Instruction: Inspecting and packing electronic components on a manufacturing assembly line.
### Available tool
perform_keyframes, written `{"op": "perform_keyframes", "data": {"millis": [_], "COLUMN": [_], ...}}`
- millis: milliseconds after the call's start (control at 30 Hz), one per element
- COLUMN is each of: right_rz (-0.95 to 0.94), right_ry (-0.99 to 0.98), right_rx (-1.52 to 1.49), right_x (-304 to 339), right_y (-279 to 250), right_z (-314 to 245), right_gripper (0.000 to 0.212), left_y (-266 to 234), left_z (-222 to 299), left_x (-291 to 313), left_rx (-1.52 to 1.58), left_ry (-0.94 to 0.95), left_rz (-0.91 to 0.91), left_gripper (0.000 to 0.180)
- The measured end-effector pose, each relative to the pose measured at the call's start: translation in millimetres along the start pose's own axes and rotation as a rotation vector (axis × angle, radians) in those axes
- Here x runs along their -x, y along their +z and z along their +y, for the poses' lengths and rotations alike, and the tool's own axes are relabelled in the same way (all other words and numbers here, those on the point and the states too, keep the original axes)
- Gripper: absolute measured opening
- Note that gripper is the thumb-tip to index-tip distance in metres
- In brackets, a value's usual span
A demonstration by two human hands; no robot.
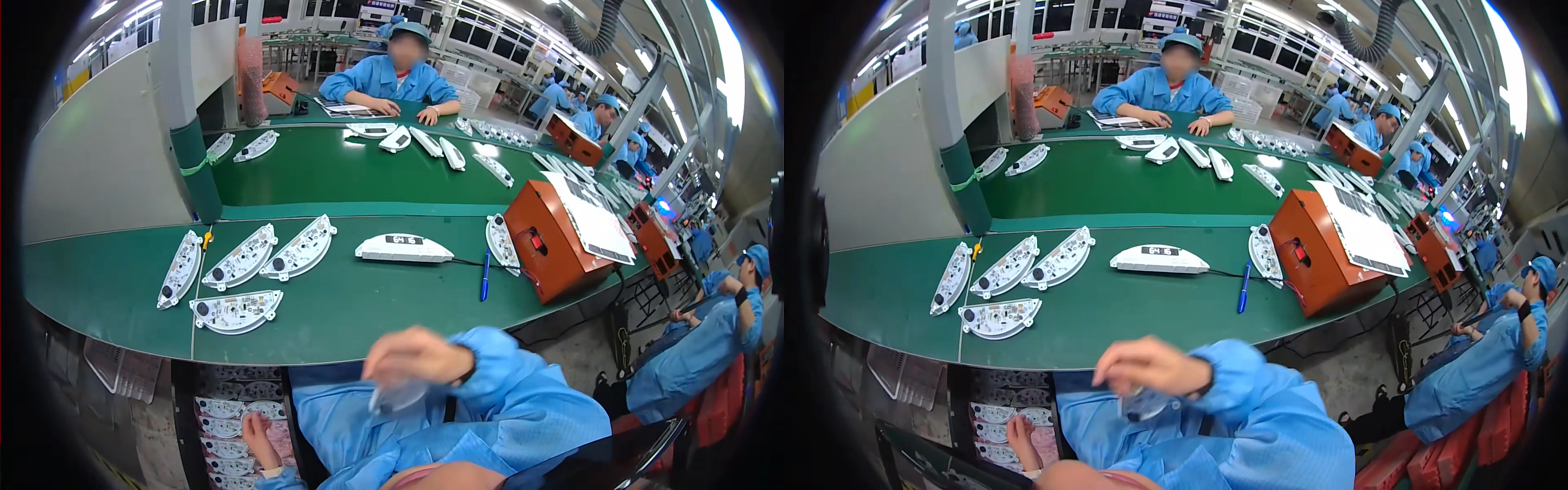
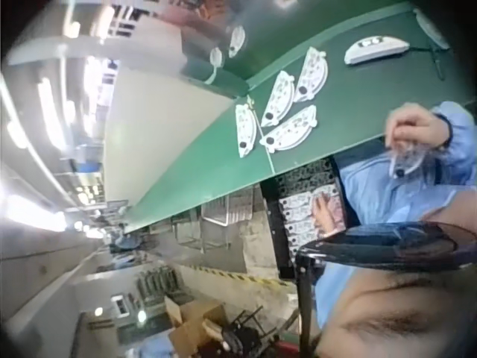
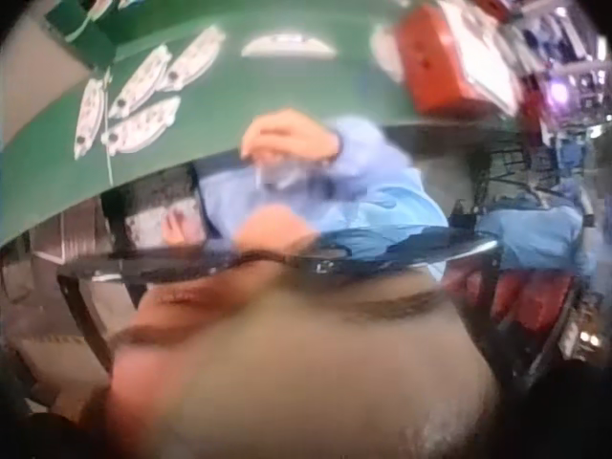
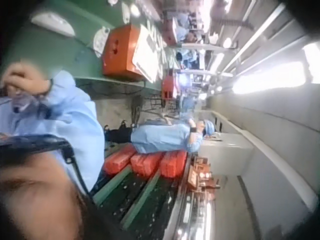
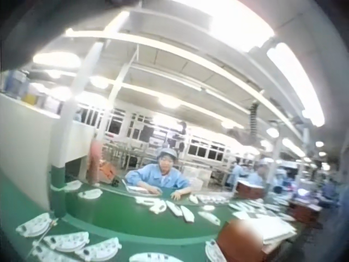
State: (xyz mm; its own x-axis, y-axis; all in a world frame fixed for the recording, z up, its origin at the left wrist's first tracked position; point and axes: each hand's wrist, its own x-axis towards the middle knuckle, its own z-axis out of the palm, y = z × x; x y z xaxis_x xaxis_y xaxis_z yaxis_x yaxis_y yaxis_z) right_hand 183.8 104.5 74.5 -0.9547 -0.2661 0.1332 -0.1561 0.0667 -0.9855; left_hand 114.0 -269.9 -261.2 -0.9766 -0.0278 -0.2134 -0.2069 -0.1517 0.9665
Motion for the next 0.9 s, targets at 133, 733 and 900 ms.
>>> {"op": "perform_keyframes", "data": {"millis": [133,733,900], "right_rz": [-0.172,-0.517,-0.339], "right_ry": [-0.054,0.010,0.147], "right_rx": [-0.304,0.942,1.535], "right_x": [-40,-130,-142], "right_y": [68,220,254], "right_z": [75,321,357], "right_gripper": [0.021,0.043,0.038], "left_y": [105,-123,-89], "left_z": [161,-35,-66], "left_x": [47,41,-10], "left_rx": [0.041,0.193,0.285], "left_ry": [0.062,-0.328,-0.424], "left_rz": [-0.780,0.410,0.325], "left_gripper": [0.025,0.031,0.038]}}
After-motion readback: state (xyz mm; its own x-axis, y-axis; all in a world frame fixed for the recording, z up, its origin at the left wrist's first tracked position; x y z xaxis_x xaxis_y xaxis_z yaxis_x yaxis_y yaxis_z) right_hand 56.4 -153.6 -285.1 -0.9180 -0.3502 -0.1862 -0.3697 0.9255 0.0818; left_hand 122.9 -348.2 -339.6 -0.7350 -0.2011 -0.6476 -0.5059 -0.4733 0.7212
